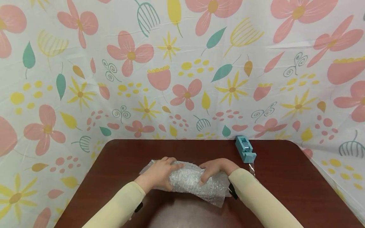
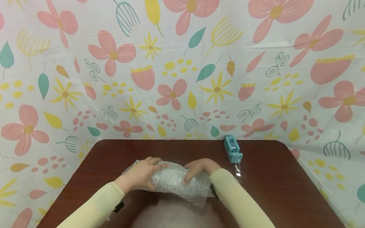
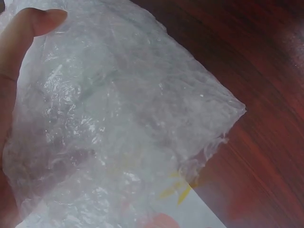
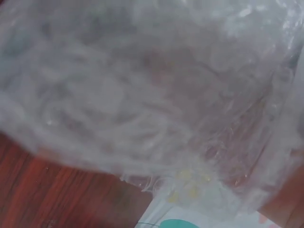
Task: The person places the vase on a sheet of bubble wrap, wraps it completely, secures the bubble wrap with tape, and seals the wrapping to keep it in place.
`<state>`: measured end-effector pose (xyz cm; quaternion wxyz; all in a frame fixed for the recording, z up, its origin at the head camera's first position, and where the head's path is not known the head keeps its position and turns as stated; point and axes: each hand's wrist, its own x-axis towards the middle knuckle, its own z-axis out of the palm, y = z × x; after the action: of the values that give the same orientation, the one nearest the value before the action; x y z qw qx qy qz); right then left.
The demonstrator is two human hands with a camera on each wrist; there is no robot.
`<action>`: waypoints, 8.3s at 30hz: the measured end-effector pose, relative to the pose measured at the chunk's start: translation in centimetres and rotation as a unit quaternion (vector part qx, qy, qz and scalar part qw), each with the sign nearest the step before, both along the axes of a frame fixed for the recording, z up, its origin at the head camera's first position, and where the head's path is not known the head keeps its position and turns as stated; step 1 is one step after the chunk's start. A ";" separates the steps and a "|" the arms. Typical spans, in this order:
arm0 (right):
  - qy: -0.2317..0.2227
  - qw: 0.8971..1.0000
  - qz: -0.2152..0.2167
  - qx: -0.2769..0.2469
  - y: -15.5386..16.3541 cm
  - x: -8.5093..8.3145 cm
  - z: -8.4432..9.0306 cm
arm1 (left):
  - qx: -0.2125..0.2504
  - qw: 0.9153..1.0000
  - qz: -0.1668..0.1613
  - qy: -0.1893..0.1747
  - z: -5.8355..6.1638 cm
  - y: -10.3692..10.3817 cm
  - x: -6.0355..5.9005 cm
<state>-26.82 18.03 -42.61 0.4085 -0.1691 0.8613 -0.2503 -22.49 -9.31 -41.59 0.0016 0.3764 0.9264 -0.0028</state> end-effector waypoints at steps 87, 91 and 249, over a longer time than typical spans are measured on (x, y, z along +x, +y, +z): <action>0.628 0.776 0.047 -0.037 2.2 6.1 -4.9 | 0.028 0.989 0.007 0.146 -2.7 0.3 -0.9; 0.618 0.784 0.050 -0.029 2.4 6.1 -5.4 | 0.031 0.986 0.011 0.165 -3.6 0.5 -0.7; 0.486 0.870 0.064 0.046 -1.0 -3.1 -4.3 | 0.122 0.978 -0.078 0.152 -3.3 4.8 6.6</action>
<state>-29.90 17.05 -46.90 -0.0396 -0.3051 0.9489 -0.0697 -15.93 -4.46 -44.84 -0.1852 0.4398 0.8772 0.0535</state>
